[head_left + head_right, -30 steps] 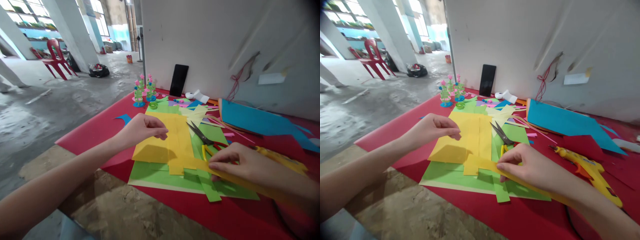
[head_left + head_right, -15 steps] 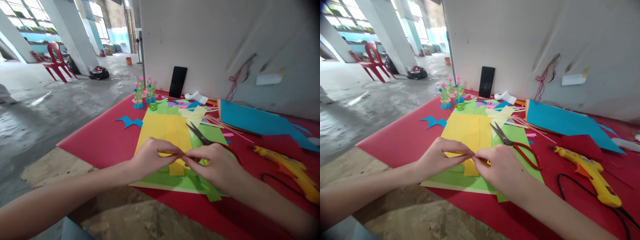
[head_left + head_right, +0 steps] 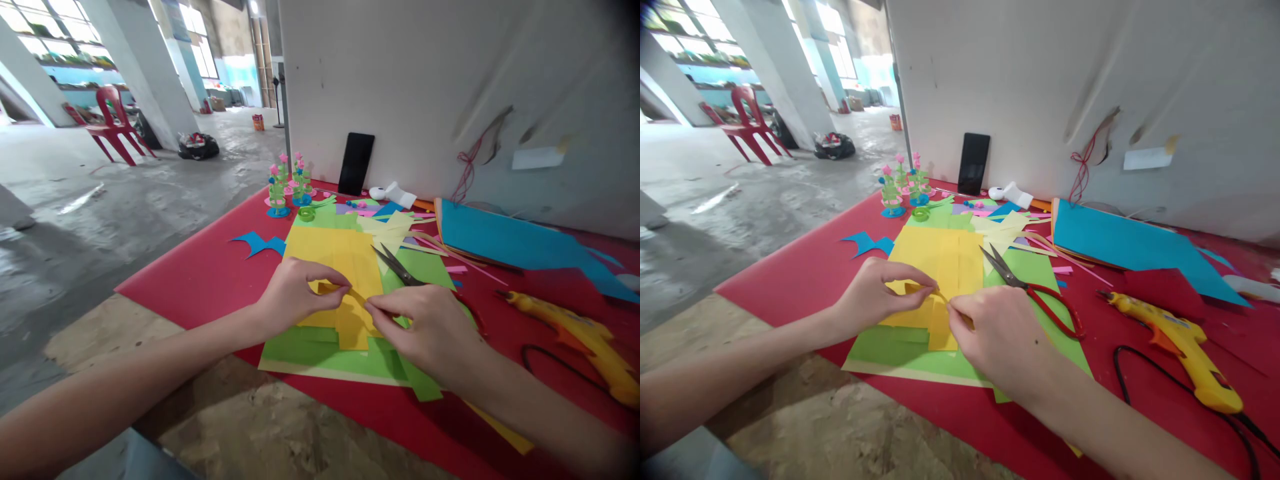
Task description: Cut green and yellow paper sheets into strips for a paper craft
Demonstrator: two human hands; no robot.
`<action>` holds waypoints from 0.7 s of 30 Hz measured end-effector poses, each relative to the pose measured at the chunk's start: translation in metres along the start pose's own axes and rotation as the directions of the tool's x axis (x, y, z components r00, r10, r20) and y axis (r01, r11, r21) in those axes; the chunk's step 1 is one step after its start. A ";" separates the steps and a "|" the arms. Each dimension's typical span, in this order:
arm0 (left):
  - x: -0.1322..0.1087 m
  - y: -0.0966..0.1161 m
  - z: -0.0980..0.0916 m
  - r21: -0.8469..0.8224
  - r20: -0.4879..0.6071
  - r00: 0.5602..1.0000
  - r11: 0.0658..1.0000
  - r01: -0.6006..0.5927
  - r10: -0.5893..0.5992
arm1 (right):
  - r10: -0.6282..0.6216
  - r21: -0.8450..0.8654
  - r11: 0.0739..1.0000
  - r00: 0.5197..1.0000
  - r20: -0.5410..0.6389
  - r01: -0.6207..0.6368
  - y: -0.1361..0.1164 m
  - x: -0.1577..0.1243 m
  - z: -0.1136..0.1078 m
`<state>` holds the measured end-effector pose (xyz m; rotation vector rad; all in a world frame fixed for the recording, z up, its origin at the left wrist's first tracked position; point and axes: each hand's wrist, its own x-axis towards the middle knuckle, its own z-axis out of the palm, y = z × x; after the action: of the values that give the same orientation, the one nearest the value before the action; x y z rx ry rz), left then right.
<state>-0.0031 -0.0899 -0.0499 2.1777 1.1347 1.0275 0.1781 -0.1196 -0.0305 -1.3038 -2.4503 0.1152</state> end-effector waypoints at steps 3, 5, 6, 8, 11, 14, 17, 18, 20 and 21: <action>0.002 -0.006 -0.003 0.049 -0.020 1.000 0.999 -0.016 0.017 | -0.011 -0.002 1.000 1.000 -0.017 0.011 0.004 0.000 -0.002; 0.005 -0.012 -0.007 0.087 -0.041 0.999 0.996 -0.021 0.024 | -0.006 0.004 1.000 1.000 -0.025 0.006 0.006 0.000 -0.004; 0.008 -0.016 -0.010 0.108 -0.055 0.998 0.994 -0.015 0.021 | 0.002 0.010 1.000 1.000 -0.028 -0.002 0.007 -0.001 -0.005; 0.013 -0.025 -0.016 0.141 -0.087 0.996 0.990 0.014 -0.002 | 0.020 0.028 0.999 1.000 -0.022 -0.019 0.010 -0.003 -0.008; 0.020 -0.030 -0.024 0.093 -0.133 0.990 0.994 0.055 -0.043 | 0.030 0.071 0.997 0.999 0.014 -0.031 0.015 -0.006 -0.011; 0.018 -0.020 -0.022 -0.053 0.027 0.999 0.998 0.020 -0.019 | 0.017 0.129 0.991 0.998 0.058 -0.025 0.019 -0.008 -0.011; 0.008 -0.007 -0.010 -0.034 0.250 0.967 0.999 -0.042 0.050 | 0.053 0.188 0.980 0.995 0.080 -0.067 0.020 -0.007 -0.008; 0.004 -0.004 -0.006 -0.006 0.279 0.959 0.998 -0.056 0.056 | 0.084 0.206 0.974 0.994 0.065 -0.096 0.019 -0.006 -0.006; -0.001 0.000 0.000 -0.001 0.293 0.955 0.999 -0.046 0.045 | 0.152 0.242 0.959 0.988 0.010 -0.149 0.016 -0.003 -0.004; -0.003 0.001 0.002 -0.021 0.288 0.957 0.999 -0.028 0.033 | 0.174 0.265 0.951 0.984 -0.023 -0.162 0.014 -0.002 -0.003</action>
<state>-0.0026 -0.0926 -0.0517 2.2471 0.9564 0.6980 0.1910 -0.1137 -0.0316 -1.3754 -2.1921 0.4329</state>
